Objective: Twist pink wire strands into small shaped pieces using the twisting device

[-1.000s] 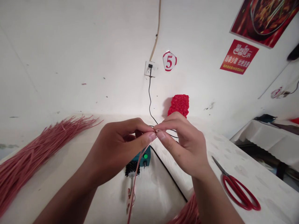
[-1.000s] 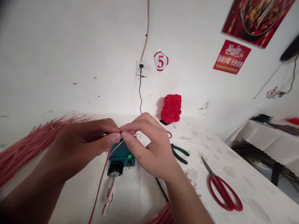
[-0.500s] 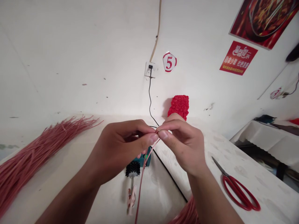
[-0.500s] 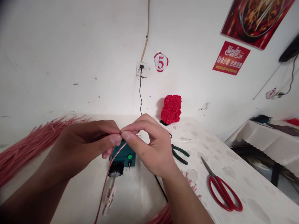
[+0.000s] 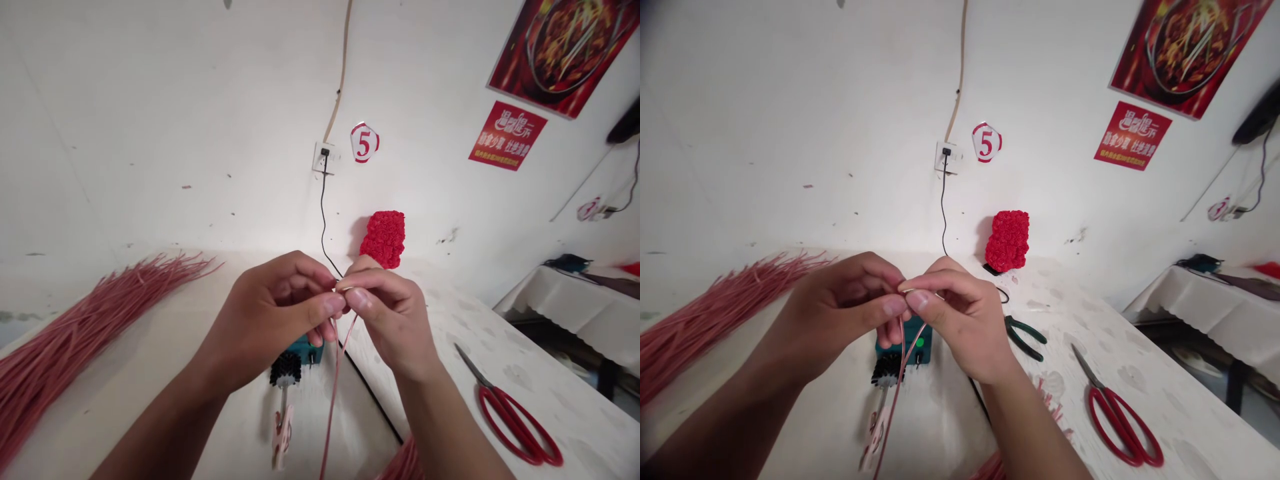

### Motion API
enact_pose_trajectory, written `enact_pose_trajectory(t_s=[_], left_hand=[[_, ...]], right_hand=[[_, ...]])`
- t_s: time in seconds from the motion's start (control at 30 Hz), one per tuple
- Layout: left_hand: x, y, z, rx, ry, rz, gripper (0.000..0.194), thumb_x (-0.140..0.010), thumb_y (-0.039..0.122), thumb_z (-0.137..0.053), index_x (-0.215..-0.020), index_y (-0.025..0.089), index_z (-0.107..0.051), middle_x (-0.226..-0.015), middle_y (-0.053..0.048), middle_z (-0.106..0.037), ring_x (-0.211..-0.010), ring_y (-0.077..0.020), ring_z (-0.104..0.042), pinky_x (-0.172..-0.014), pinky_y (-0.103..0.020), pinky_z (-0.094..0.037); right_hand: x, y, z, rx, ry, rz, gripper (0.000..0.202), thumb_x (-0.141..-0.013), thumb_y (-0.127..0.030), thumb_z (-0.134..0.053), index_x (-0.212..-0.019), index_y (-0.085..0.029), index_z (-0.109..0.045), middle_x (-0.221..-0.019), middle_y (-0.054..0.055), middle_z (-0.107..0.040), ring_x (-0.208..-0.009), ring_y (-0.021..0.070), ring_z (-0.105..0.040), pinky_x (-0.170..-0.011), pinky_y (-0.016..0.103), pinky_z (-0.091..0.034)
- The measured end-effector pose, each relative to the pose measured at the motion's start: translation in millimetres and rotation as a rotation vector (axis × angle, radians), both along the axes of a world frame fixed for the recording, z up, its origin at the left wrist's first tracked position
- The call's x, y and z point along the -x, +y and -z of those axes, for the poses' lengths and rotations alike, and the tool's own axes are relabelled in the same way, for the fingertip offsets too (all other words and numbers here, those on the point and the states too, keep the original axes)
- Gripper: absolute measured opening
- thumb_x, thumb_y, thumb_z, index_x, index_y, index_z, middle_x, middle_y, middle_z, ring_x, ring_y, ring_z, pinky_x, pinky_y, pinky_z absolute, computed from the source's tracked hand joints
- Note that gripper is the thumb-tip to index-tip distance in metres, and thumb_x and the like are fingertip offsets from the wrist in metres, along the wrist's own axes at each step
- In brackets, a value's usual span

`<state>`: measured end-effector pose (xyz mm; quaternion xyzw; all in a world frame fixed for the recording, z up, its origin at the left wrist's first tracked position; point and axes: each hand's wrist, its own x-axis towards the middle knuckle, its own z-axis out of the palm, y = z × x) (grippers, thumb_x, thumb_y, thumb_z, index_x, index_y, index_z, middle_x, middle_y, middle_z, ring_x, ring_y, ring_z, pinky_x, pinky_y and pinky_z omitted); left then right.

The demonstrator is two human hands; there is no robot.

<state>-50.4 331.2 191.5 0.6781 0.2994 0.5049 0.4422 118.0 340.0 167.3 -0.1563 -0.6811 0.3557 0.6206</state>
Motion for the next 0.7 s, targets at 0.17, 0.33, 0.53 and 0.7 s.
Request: enact_pose_trajectory(t_s=[0.17, 0.33, 0.53, 0.7], left_hand=[[4, 1, 2.9, -0.089, 0.042, -0.006, 0.019, -0.084, 0.017, -0.069, -0.101, 0.023, -0.064, -0.065, 0.005, -0.069, -0.055, -0.012, -0.069, -0.05, -0.018, -0.059], [11, -1, 6.7, -0.369, 0.223, -0.119, 0.038, -0.086, 0.014, -0.067, -0.117, 0.036, -0.066, -0.08, 0.008, -0.072, -0.06, -0.0058, -0.069, -0.059, -0.013, -0.057], [16, -2, 8.7, -0.482, 0.305, -0.144, 0.035, -0.087, 0.015, -0.067, -0.113, 0.037, -0.07, -0.087, 0.007, -0.075, -0.064, -0.0068, -0.069, -0.059, -0.015, -0.056], [20, 0, 10.1, -0.427, 0.184, 0.062, 0.033, -0.092, 0.013, -0.061, -0.113, 0.035, -0.071, -0.081, 0.005, -0.073, -0.063, -0.0077, -0.07, -0.056, -0.015, -0.058]], right_hand=[[0, 1, 0.5, 0.011, -0.043, -0.039, 0.012, -0.092, -0.026, -0.066, -0.097, -0.029, -0.077, -0.082, -0.001, -0.062, -0.07, 0.012, -0.064, -0.061, 0.029, -0.058], [2, 2, 0.3, 0.139, -0.062, -0.181, 0.012, -0.093, -0.024, -0.065, -0.095, -0.025, -0.076, -0.084, 0.0, -0.064, -0.068, 0.0117, -0.067, -0.063, 0.03, -0.06], [-3, 5, 0.0, 0.188, -0.107, -0.188, 0.011, -0.091, -0.025, -0.069, -0.083, -0.023, -0.076, -0.076, -0.001, -0.059, -0.07, 0.0107, -0.062, -0.062, 0.027, -0.055], [-6, 7, 1.5, 0.208, -0.073, -0.148, 0.007, -0.087, -0.026, -0.073, -0.084, -0.024, -0.078, -0.071, -0.002, -0.06, -0.064, 0.0087, -0.057, -0.059, 0.024, -0.049]])
